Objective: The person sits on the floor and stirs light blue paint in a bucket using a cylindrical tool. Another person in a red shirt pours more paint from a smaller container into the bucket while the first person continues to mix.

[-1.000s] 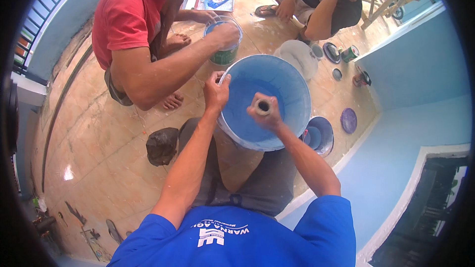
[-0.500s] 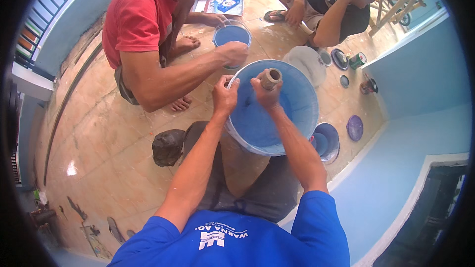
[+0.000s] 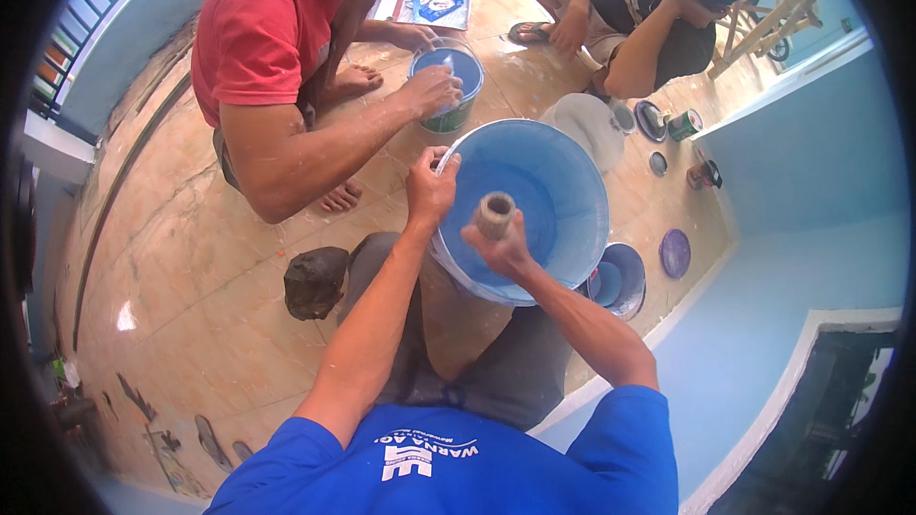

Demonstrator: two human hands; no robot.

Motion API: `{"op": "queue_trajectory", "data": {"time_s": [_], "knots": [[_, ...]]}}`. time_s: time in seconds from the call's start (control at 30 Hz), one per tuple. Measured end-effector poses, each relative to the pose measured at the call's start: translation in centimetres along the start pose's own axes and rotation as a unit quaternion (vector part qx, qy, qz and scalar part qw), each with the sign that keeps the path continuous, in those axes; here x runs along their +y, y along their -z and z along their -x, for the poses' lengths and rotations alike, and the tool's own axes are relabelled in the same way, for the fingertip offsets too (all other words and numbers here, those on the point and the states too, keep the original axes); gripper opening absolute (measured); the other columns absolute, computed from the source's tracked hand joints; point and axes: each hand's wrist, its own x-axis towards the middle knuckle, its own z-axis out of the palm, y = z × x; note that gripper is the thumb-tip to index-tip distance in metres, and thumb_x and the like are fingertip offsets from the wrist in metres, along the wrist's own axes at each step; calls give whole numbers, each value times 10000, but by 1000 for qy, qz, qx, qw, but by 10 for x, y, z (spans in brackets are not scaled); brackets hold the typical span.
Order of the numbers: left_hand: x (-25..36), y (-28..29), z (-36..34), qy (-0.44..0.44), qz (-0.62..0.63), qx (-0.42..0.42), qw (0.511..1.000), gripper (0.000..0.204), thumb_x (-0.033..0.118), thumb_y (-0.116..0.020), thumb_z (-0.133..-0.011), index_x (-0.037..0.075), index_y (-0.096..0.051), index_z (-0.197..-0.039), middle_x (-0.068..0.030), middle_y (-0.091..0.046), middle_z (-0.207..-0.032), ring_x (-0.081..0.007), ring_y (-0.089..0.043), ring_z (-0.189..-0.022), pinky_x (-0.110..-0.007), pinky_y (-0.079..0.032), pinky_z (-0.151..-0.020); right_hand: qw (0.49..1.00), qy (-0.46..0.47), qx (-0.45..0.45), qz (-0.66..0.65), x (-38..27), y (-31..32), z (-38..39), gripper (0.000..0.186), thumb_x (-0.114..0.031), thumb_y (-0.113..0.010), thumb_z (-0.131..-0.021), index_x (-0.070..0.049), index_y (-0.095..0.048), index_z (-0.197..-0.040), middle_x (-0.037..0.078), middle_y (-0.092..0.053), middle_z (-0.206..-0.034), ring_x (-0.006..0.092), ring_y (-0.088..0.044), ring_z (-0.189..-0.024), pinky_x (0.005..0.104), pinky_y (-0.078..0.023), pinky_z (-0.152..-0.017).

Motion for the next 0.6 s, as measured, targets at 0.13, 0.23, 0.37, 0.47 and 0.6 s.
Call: {"op": "queue_trajectory", "data": {"time_s": [0.13,0.23,0.37,0.47,0.6], "knots": [[1,1,-1,11,21,-8,1000,299,259,-740,-926,10,-701,-1087,-186,-726,-980,-325,-704,-897,-426,-542,-803,989,55,30,-135,3,-6,-58,144,-13,-704,-834,-76,-584,-884,22,-615,-748,116,-594,-611,280,-492,-570],[2,1,0,15,22,-14,1000,303,264,-741,-920,14,-696,-1085,-208,-710,-989,-376,-698,-917,-456,-534,-815,985,44,109,-130,5,14,-73,126,15,-670,-836,-74,-582,-850,27,-606,-719,121,-587,-585,284,-490,-539],[1,-1,1,6,13,-8,1000,292,242,-724,-947,-8,-698,-1096,-138,-751,-931,-228,-704,-822,-371,-552,-772,979,119,126,-104,3,63,-82,141,31,-667,-822,-74,-574,-799,14,-589,-678,111,-579,-564,275,-469,-510],[1,0,0,1,3,0,1000,296,247,-728,-945,-5,-698,-1097,-140,-750,-933,-229,-704,-822,-372,-551,-780,990,98,99,3,0,92,-60,163,35,-674,-820,-81,-562,-792,0,-580,-686,92,-570,-599,267,-465,-536],[0,0,0,5,1,-4,1000,310,259,-732,-942,-2,-698,-1105,-144,-751,-936,-233,-711,-836,-374,-551,-780,997,45,5,60,-3,88,-6,190,40,-668,-832,-95,-544,-784,-12,-568,-718,71,-558,-661,255,-458,-572]]}}
